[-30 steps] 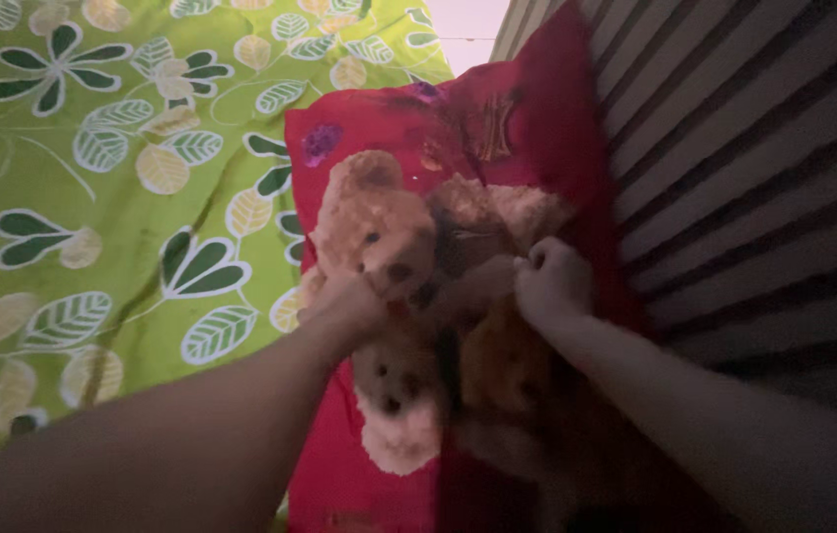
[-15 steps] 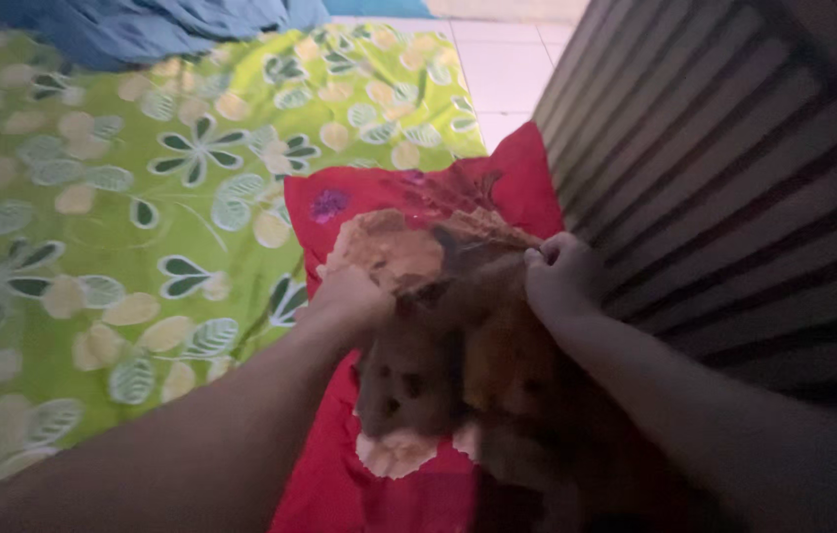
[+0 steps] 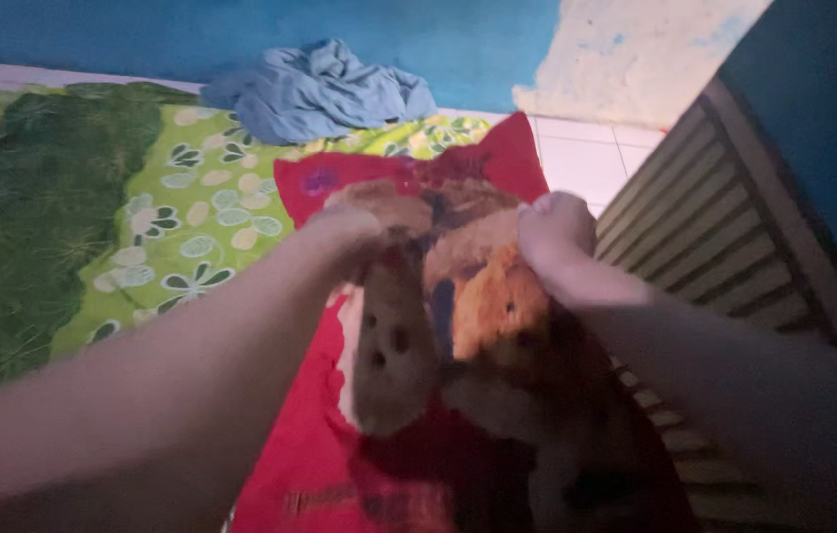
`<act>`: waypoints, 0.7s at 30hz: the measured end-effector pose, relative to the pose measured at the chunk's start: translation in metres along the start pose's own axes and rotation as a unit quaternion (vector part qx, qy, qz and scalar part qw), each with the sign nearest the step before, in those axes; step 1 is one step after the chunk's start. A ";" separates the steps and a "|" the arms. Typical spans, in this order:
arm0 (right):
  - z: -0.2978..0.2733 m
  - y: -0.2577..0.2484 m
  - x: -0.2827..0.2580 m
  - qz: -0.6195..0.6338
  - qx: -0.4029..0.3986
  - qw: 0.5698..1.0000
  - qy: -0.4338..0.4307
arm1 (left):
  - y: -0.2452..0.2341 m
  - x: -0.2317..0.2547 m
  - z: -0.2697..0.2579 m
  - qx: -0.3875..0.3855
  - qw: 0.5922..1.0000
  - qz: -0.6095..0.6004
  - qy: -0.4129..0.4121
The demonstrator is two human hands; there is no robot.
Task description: The person adjusts a red pillowcase, places a white plastic bottle into a storage cabinet, and smooths a green floral bedsheet on a floor mattress.
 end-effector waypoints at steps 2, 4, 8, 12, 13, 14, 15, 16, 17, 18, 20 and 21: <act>0.006 -0.008 -0.040 0.051 0.050 0.997 -0.030 | -0.038 -0.020 -0.006 -0.008 1.000 0.002 -0.025; 0.014 -0.009 -0.085 -0.011 0.042 0.997 -0.069 | -0.072 -0.033 -0.022 -0.018 0.999 0.003 -0.048; 0.023 -0.017 -0.153 0.134 0.058 0.989 -0.035 | -0.136 -0.066 -0.039 -0.024 0.995 0.016 -0.095; 0.026 -0.019 -0.219 0.189 0.051 0.978 -0.070 | -0.186 -0.092 -0.067 -0.037 0.989 0.025 -0.139; 0.026 -0.019 -0.234 0.198 0.055 0.974 -0.094 | -0.198 -0.100 -0.078 -0.041 0.987 0.028 -0.152; 0.029 -0.020 -0.247 0.204 0.054 0.972 -0.102 | -0.210 -0.109 -0.082 -0.043 0.986 0.034 -0.159; 0.033 -0.021 -0.258 0.212 0.062 0.970 -0.103 | -0.222 -0.116 -0.087 -0.043 0.984 0.039 -0.167; 0.032 -0.020 -0.269 0.217 0.070 0.968 -0.102 | -0.233 -0.124 -0.093 -0.042 0.983 0.046 -0.173; 0.032 -0.018 -0.282 0.220 0.069 0.967 -0.108 | -0.243 -0.131 -0.101 -0.043 0.981 0.048 -0.181; 0.034 -0.018 -0.293 0.235 0.069 0.962 -0.123 | -0.252 -0.134 -0.105 -0.044 0.980 0.048 -0.189; 0.036 -0.017 -0.315 0.254 0.067 0.954 -0.144 | -0.269 -0.142 -0.108 -0.043 0.977 0.048 -0.205; 0.036 -0.017 -0.324 0.262 0.070 0.953 -0.138 | -0.281 -0.149 -0.110 -0.043 0.975 0.050 -0.212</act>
Point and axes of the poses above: each hand's wrist, its own z-axis towards the middle knuckle, its own y-axis out of the palm, x = y × z, the point moved 5 cm from there along z, towards the middle knuckle, and after that the axes turned 8 degrees about z, right-handed, at the moved point
